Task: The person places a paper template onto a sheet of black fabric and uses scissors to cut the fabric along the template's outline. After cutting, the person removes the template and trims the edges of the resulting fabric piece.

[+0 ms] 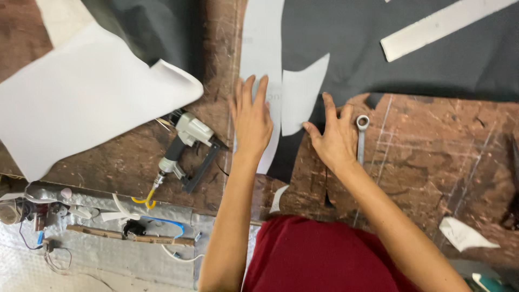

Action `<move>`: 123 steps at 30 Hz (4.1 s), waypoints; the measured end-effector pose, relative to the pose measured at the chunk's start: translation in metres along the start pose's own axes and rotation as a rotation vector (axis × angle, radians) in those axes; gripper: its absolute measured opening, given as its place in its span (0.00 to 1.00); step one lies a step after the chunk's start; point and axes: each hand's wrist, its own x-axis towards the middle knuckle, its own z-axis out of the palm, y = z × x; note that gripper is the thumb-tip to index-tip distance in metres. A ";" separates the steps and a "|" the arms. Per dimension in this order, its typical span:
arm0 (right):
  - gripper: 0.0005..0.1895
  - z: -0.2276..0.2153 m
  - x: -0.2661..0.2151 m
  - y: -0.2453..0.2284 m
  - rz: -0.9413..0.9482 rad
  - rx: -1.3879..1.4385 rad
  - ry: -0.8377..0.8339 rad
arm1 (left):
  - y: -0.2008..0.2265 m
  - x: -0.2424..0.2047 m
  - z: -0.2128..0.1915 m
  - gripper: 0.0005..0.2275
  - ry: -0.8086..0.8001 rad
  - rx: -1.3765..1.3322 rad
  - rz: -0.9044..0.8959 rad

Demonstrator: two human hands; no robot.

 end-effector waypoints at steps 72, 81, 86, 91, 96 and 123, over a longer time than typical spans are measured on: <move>0.36 0.055 0.081 -0.060 -0.125 0.000 -0.028 | -0.047 -0.176 0.033 0.21 0.372 -0.152 -0.375; 0.36 0.061 0.079 -0.045 -0.221 -0.015 -0.003 | -0.046 -0.173 0.038 0.14 0.432 -0.229 -0.498; 0.36 0.062 0.078 -0.041 -0.282 -0.013 0.013 | -0.046 -0.173 0.038 0.13 0.437 -0.226 -0.497; 0.36 0.052 0.076 -0.057 -0.205 -0.015 -0.018 | -0.045 -0.172 0.036 0.12 0.442 -0.228 -0.499; 0.28 0.033 0.066 -0.053 -0.165 0.084 0.040 | -0.045 -0.174 0.037 0.12 0.434 -0.210 -0.494; 0.41 -0.025 0.057 0.036 -0.030 -0.058 -0.194 | -0.047 -0.180 0.042 0.11 0.379 -0.213 -0.458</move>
